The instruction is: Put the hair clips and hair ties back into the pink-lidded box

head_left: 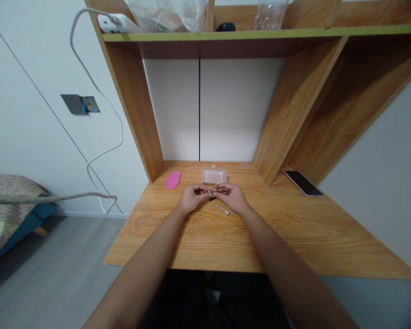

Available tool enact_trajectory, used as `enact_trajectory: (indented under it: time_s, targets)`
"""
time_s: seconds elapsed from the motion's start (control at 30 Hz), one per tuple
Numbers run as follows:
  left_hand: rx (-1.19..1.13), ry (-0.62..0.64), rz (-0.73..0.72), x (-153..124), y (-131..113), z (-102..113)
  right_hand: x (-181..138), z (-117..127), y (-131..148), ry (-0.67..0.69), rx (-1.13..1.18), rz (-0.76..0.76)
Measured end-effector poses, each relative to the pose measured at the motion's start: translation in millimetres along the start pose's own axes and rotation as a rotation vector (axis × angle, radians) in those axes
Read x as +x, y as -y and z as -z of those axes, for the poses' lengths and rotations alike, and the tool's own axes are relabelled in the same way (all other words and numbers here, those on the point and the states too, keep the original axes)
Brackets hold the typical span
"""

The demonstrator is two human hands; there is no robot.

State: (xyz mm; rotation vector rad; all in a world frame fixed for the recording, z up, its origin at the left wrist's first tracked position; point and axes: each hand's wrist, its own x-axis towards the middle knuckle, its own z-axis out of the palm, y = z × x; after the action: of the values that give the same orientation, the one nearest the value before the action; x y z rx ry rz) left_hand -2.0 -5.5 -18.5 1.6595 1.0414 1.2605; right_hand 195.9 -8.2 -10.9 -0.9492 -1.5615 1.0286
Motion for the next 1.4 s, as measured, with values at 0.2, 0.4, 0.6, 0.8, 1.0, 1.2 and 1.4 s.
enact_trajectory:
  time_s: [0.2, 0.4, 0.6, 0.8, 1.0, 1.2, 1.4]
  targets:
    - [-0.002, 0.019, 0.007, -1.6, -6.0, -0.5, -1.4, 1.2, 4.2, 0.014, -0.062, 0.03]
    - [-0.002, 0.026, 0.029, -1.8, -5.0, -0.3, -1.9, 1.1, 6.0, 0.063, -0.061, 0.03]
    - [-0.003, 0.066, 0.052, -2.2, -4.5, 1.1, -1.4, 0.2, 4.8, 0.054, -0.038, 0.005]
    - [-0.02, 0.092, 0.061, -3.5, -8.8, 1.5, -1.0, 2.8, 3.2, 0.038, -0.017, -0.006]
    - [-0.058, 0.104, 0.069, -3.4, -11.8, 1.6, -2.5, 4.3, 5.5, 0.055, -0.026, 0.0]
    - [-0.083, 0.1, 0.078, -2.4, -9.0, 1.1, -2.4, 1.9, 5.9, 0.07, -0.044, 0.004]
    - [-0.118, 0.058, 0.078, -0.7, -3.7, -0.7, -2.1, -1.0, 3.8, 0.056, -0.07, -0.014]
